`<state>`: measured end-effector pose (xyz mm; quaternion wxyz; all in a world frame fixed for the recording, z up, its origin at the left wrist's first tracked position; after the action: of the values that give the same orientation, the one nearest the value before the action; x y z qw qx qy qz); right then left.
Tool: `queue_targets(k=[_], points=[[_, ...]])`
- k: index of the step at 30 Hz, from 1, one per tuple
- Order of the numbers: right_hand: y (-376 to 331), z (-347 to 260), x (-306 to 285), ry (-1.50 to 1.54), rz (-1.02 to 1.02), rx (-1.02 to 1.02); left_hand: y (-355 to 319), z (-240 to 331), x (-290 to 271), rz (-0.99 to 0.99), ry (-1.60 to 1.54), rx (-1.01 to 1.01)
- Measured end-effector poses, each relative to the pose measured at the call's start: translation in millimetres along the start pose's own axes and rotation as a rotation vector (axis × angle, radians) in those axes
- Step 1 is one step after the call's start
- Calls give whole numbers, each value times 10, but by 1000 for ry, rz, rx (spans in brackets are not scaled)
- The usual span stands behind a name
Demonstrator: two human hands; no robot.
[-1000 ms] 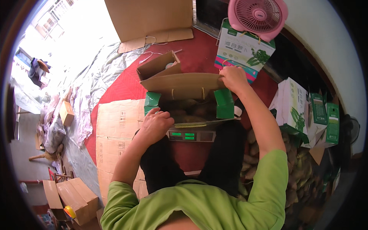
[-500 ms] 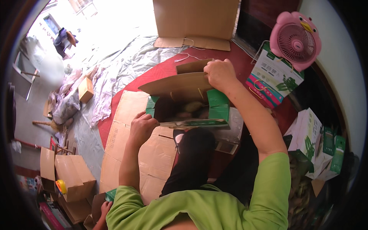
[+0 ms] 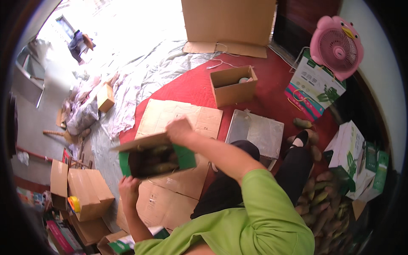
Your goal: Packaging sweet potatoes into boxes using a scale.
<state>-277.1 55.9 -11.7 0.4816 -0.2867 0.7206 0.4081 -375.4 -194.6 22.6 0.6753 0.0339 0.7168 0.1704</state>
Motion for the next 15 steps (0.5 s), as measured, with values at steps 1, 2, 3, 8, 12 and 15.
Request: queue_targets(k=[1, 2, 3, 8, 12, 15], points=[[-24, -159, 183, 49, -13, 4, -175, -103, 2, -28, 28, -26], [-45, -324, 386, 117, -12, 10, -355, -188, 4, -56, 51, -42], [-75, -548, 573, 189, -163, 7, -564, -290, -3, -89, 39, -83], [-522, -1378, 1072, 344, -396, -49, -1774, -948, 493, -668, 85, -404], [-624, -1878, 979, 279, -372, -257, -2291, -1323, 746, -684, 44, -532], [-606, -1639, 952, 319, -442, -185, -2098, -1309, 696, -757, 38, -599]])
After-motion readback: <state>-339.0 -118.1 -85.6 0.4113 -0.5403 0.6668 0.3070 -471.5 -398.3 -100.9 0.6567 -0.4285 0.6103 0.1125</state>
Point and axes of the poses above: each hand's wrist, its own y-axis towards the middle knuckle, its own x-axis out of the palm, z = x × y, the point moved 9 cm from there along y, towards the middle knuckle, and after that the axes turned 5 degrees about z, right-handed, at the moved point
